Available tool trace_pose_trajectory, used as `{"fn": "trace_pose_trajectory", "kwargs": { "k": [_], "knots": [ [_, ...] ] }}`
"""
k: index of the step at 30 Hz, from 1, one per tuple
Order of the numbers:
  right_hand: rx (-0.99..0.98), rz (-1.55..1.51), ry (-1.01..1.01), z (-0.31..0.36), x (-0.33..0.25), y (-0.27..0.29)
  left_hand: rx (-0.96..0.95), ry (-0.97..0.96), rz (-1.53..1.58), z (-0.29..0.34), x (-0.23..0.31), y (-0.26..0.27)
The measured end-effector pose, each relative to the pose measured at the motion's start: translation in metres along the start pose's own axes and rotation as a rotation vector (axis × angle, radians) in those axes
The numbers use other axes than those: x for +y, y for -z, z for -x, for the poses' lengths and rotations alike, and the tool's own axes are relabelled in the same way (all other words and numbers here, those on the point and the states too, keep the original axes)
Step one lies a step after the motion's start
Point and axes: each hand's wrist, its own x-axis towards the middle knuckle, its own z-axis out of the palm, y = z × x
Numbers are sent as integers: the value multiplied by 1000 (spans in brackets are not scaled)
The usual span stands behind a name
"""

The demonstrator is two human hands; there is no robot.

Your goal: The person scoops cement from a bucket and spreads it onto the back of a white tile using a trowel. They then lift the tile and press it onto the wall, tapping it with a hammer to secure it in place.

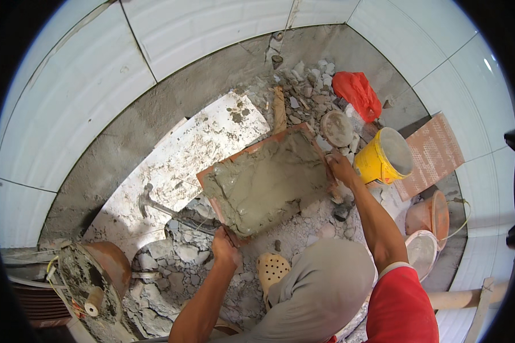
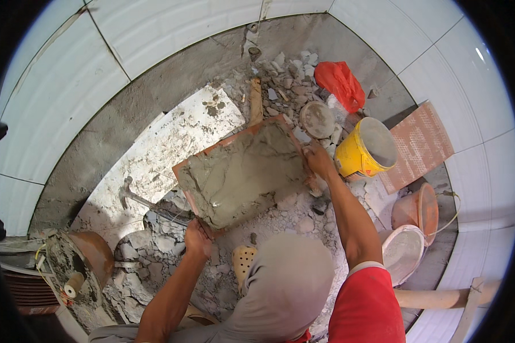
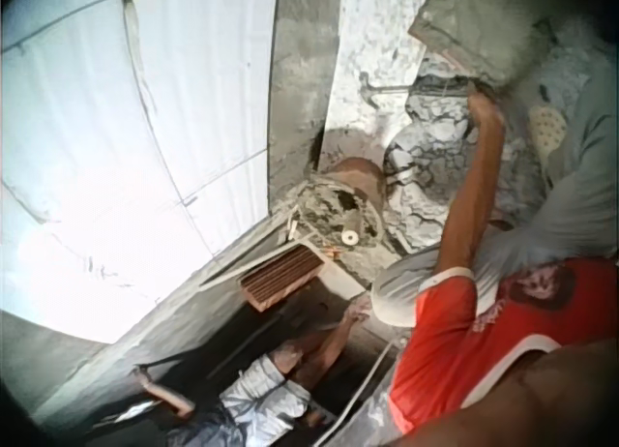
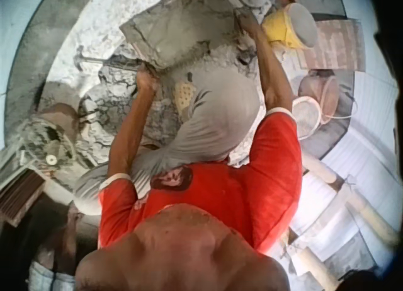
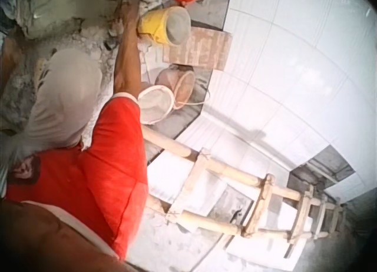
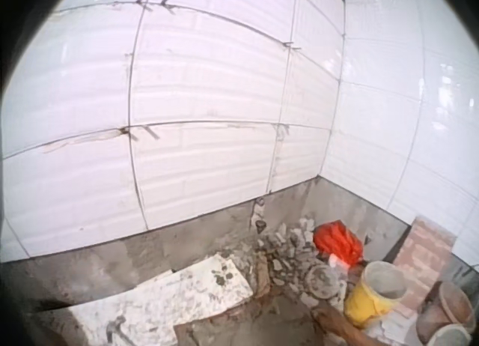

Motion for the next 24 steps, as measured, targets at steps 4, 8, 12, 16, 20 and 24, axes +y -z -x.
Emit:
{"fn": "trace_pose_trajectory", "kwargs": {
  "k": [4,8,12,16,20,24],
  "knots": [
    [66,235,93,-19,28,-11,14,63,-59,-7,-8,10],
    [-135,523,-30,-31,46,-9,162,135,9,-23,-24,22],
    [-152,284,-41,-17,54,-6,-26,33,-290,-25,-14,13],
    [-104,-17,-182,5,41,2,-34,-19,-130,2,22,-18],
    [53,-137,-260,17,3,21,-20,-116,-235,35,75,-57],
    [259,-144,-303,30,-53,49,-258,-278,-70,57,124,-96]
  ]
}}
